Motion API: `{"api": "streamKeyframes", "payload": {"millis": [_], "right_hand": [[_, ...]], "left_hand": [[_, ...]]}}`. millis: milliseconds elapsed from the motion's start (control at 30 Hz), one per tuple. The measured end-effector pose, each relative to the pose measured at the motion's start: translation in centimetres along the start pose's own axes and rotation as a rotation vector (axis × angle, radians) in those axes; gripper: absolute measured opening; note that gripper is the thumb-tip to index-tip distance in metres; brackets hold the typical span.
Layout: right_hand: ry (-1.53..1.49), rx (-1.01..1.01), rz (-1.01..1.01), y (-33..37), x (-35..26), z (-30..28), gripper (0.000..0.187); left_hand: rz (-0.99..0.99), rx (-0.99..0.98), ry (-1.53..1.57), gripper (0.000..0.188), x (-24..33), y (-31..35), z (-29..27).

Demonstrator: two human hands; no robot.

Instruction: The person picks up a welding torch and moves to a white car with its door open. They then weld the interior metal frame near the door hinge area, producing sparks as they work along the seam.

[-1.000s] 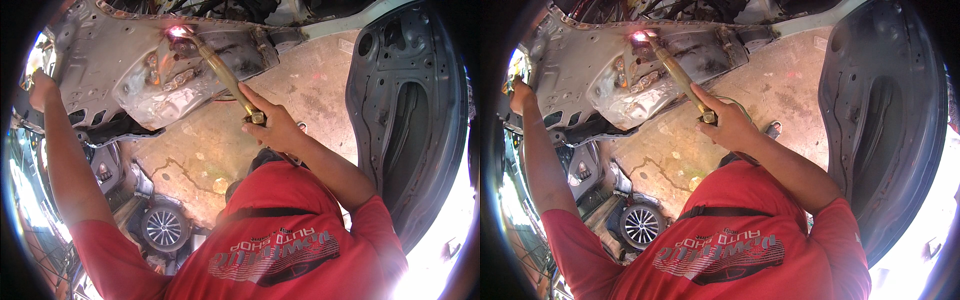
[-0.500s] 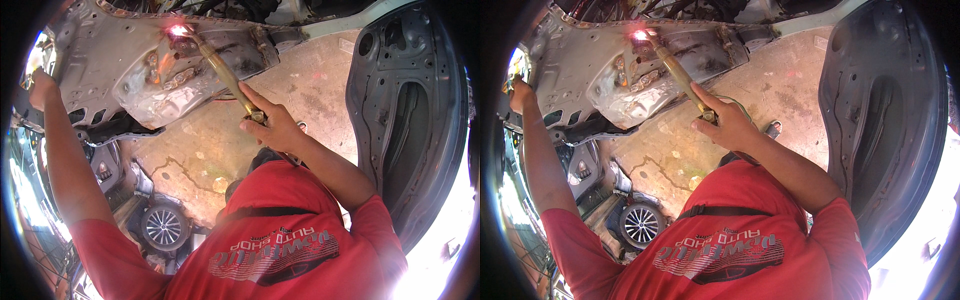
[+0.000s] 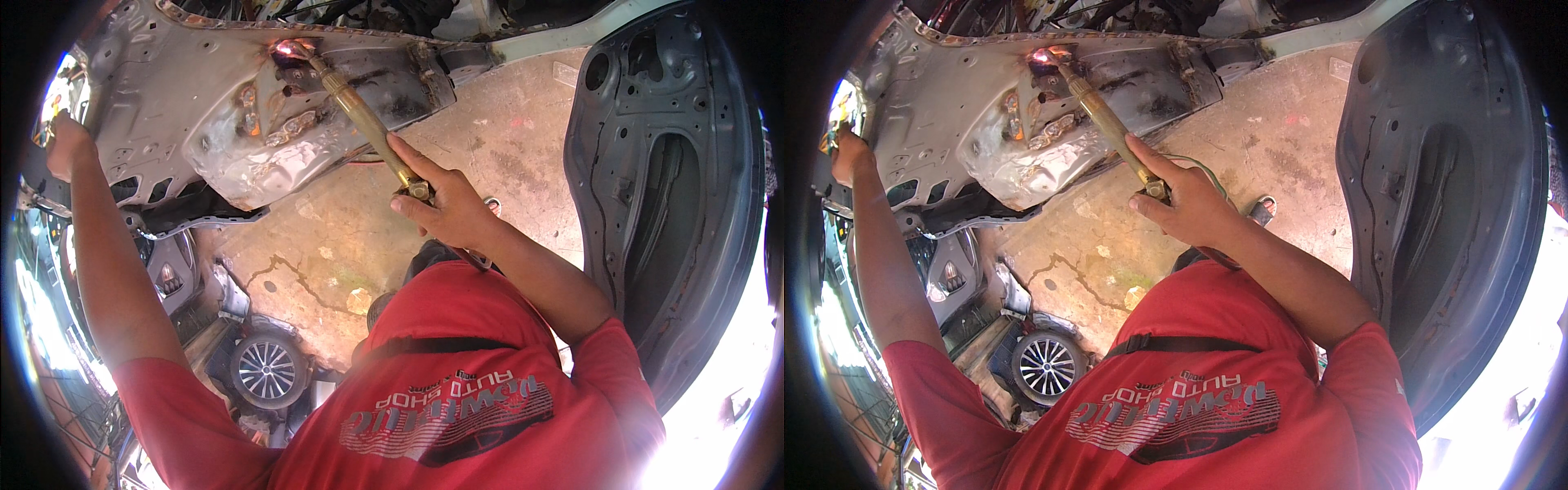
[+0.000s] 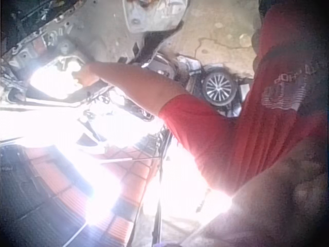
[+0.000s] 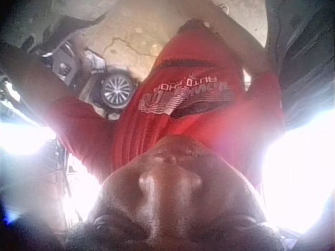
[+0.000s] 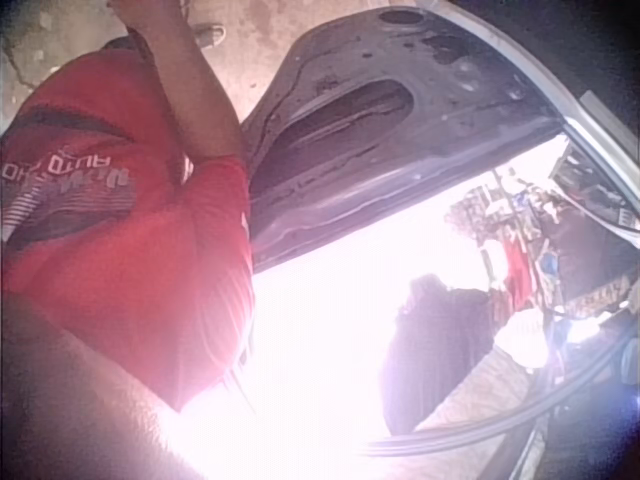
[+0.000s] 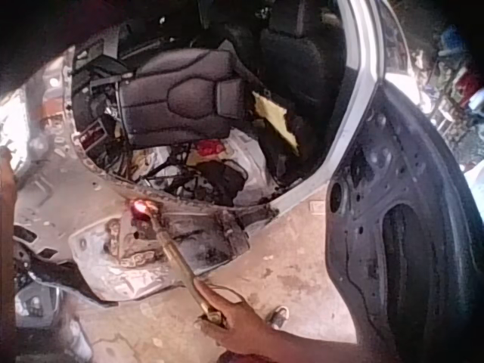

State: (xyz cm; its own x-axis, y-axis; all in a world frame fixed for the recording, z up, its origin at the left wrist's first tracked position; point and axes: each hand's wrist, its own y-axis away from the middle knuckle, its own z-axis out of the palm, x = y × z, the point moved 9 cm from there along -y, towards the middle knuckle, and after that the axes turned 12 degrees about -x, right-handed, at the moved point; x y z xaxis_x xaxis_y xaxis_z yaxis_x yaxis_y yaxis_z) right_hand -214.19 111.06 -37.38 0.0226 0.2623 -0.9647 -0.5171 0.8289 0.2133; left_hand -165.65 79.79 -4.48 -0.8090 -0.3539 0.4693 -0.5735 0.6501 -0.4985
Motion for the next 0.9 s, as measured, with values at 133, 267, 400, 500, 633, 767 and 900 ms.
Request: {"api": "streamKeyframes", "payload": {"millis": [133, 267, 400, 500, 633, 767, 900], "right_hand": [[-0.023, -0.013, 0.035, 0.1, -0.3, 0.1, 0.09], [-0.025, -0.014, 0.063, 0.1, -0.2, 0.1, 0.09], [0.008, -0.003, 0.045, 0.1, 0.0, 0.0, 0.09], [-0.013, -0.011, 0.06, 0.1, -0.1, 0.0, 0.091], [-0.038, -0.017, 0.076, 0.1, 0.0, 0.1, 0.091], [-0.053, -0.02, 0.107, 0.1, 0.1, 0.2, 0.091], [-0.071, -0.02, 0.108, 0.1, 0.2, 0.2, 0.09]], "left_hand": [[0.027, -0.006, -0.084, 0.079, 0.3, -0.4, -0.4], [0.004, -0.002, -0.069, 0.079, 0.6, 0.4, -0.3], [-0.004, -0.013, -0.033, 0.077, 0.5, 0.4, -0.4], [-0.033, -0.012, -0.005, 0.076, 0.3, 0.5, -0.4], [-0.031, -0.013, -0.006, 0.075, 0.5, 0.8, -0.4], [-0.002, -0.022, -0.012, 0.074, 0.5, 0.6, -0.4], [-0.025, -0.015, -0.014, 0.075, 0.6, 0.9, -0.4]]}}
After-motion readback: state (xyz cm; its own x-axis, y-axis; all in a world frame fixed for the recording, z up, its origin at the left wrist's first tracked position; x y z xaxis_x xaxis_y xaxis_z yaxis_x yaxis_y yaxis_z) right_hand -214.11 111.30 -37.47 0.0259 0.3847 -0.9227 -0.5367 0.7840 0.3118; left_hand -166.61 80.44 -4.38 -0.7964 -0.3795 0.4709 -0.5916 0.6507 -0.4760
